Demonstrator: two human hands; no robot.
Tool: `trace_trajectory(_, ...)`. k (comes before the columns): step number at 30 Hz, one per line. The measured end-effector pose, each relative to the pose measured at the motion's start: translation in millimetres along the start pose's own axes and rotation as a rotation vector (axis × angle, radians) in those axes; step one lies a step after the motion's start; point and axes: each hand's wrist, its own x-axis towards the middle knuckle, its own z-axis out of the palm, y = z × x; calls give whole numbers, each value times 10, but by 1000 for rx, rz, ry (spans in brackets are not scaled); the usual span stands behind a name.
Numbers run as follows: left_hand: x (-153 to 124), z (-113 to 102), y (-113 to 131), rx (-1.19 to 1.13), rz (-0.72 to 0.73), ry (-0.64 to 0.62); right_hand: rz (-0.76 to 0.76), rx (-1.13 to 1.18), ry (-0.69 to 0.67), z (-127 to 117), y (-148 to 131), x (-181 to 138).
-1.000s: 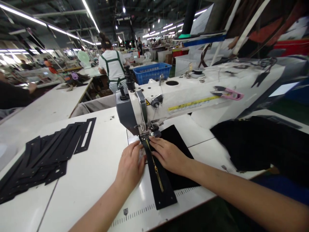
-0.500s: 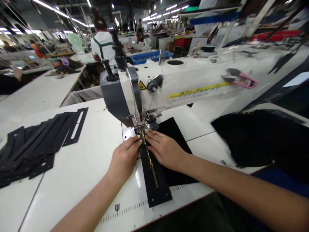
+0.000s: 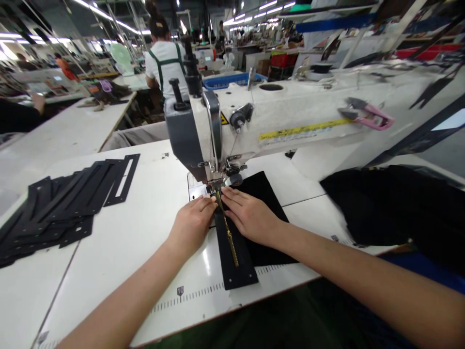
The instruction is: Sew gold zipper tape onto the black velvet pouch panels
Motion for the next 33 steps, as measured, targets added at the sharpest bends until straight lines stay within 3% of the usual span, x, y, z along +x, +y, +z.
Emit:
trace_trajectory(6,21,14,4,2,-100,-56,-5,58,12,15,41,4)
trace_trajectory(13,-1,7,22,-4,-162,-111,-36,250,18,-132,-46,-78)
trace_trajectory(18,3,-40,27,7,-151,-114,130,320,20,-208,-157,-29)
trace_trajectory(21,-6,-75,55,21,-118,-106,237,283,35,-199,-221,-43)
trace_trajectory(27,-68,-69,120,30,-15,-59,98,47,-29,-101,-339,-181)
trace_trajectory(33,-64,-37,47,3,16,-74,132,-17,-116,-79,-356,-134)
